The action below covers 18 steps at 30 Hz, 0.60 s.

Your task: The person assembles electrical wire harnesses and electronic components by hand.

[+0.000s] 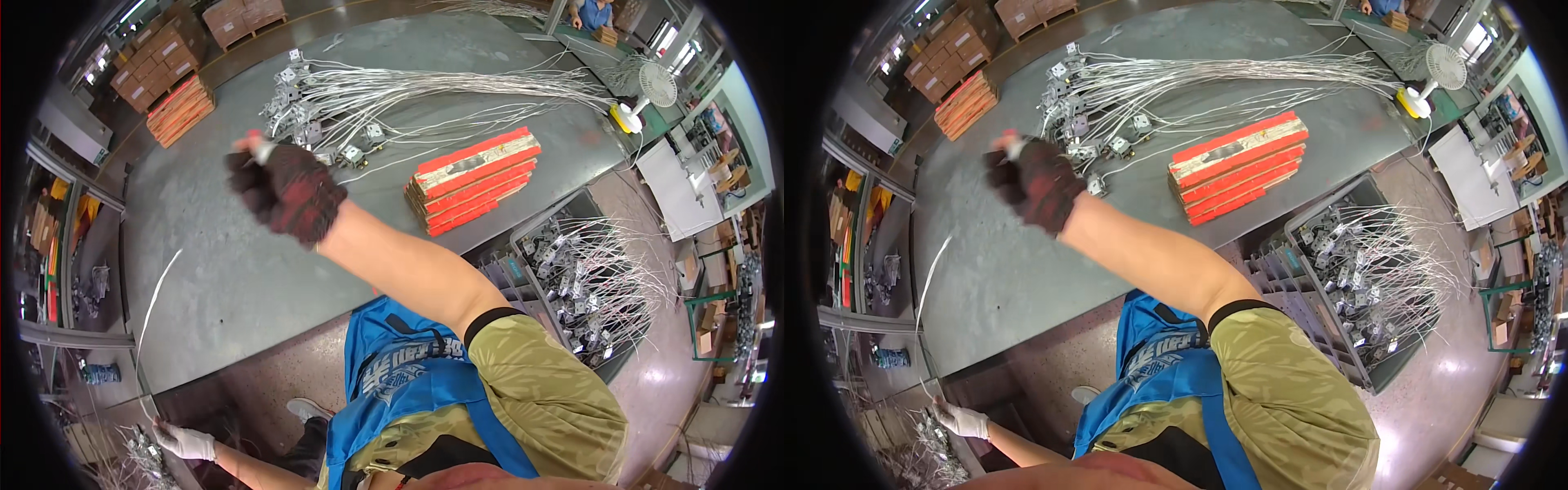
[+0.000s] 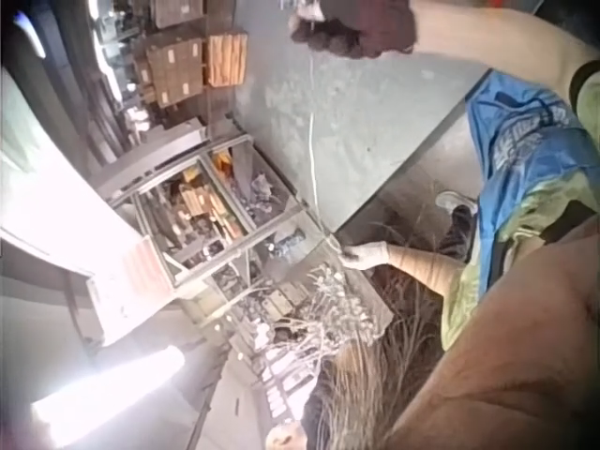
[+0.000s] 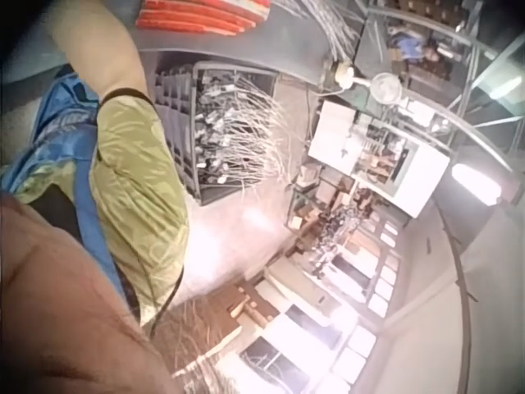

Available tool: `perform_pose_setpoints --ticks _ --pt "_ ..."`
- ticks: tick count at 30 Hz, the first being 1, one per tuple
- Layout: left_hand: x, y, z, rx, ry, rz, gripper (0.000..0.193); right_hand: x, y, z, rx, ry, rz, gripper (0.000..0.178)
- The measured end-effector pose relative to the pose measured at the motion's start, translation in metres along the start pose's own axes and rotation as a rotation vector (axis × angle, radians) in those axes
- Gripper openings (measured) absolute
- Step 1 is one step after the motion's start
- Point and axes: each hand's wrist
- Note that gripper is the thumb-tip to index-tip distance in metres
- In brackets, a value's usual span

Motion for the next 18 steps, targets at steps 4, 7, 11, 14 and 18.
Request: perform_pose_setpoints --ticks 4,7,11,14,18 --pt "0.010 0.027 0.016 0.389 -0.236 -0.064 0.031 0.102 0.052 -0.032 0.355 -0.267 -0.292 0.030" --pt "0.063 0.092 0.107 0.375 -0.270 -0.216 0.028 0.136 0.003 -0.087 0.388 -0.384 -0.219 0.029" --pt "0.144 0.148 0.200 0.193 0.514 -0.545 0.024 0.198 -0.081 -0.174 0.450 -0.371 -0.555 0.017" --pt "0.199 0.130 0.278 0.509 0.618 -0.989 0.018 0.244 -0.124 -0.187 0.408 -0.557 -0.040 0.016" --pt "0.231 0.122 0.310 0.666 0.624 -1.206 0.015 0.270 -0.266 -0.233 0.175 -0.489 -0.086 0.048"
Point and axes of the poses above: each hand's wrist, its own x-axis away from the middle knuckle, its own y-axis out of the palm, z = x × y, and after that the axes turned 4 degrees about z, right-handed
